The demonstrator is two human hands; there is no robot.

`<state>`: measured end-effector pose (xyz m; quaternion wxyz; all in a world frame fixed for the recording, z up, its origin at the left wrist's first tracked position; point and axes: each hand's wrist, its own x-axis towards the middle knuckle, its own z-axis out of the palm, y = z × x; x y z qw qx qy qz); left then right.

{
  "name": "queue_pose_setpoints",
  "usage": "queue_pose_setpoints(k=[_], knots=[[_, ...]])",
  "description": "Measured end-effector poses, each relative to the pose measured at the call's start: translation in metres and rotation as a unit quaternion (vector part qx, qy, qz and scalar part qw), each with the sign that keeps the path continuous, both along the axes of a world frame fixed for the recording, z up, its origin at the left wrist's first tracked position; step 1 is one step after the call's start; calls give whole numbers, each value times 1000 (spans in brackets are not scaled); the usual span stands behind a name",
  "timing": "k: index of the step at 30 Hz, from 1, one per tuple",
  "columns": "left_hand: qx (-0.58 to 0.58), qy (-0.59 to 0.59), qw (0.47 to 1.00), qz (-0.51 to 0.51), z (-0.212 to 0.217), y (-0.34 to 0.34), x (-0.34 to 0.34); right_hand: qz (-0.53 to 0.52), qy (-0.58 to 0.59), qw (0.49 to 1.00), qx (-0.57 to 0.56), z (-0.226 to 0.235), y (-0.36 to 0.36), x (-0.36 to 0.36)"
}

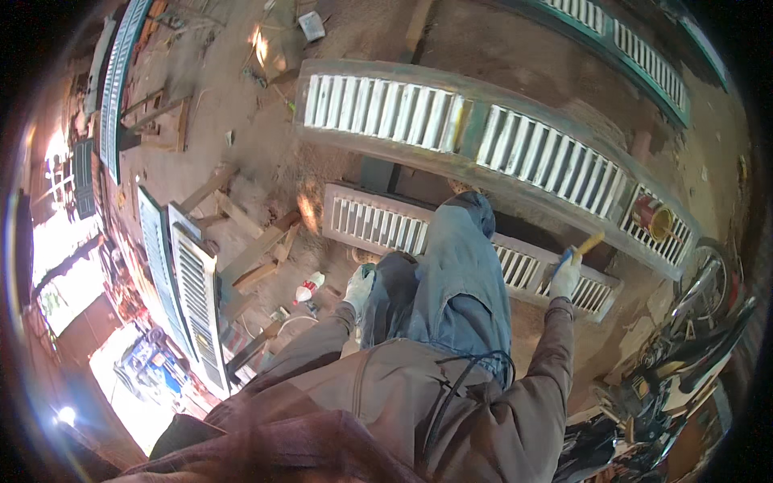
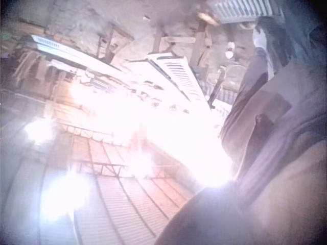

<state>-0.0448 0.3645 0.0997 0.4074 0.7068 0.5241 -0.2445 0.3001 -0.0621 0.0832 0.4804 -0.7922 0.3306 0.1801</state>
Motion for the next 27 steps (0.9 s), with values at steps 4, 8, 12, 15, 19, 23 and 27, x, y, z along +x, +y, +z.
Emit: queue_pose_setpoints(k=[4, 8, 12, 15, 19, 23, 27], knots=[[-86, -108, 971, 194, -20, 16, 13, 197, -31, 962, -186, 9, 45, 22], [-212, -168, 906, 326, 1, 3, 30, 207, -45, 935, -284, 24, 38, 29], [-170, -145, 926, 305, 10, 62, -30, 108, -38, 973, -198, 19, 43, 29], [-172, -142, 907, 356, 34, 86, -62, 106, -1, 970, -219, 36, 35, 24], [-130, -195, 951, 200, 60, 137, -118, 82, -44, 970, -224, 30, 47, 18], [-187, -81, 914, 351, 76, 92, -73, 95, -17, 967, -236, 25, -16, 8], [-152, -108, 946, 265, 73, 110, -39, 171, 8, 962, -215, 25, -10, -5]])
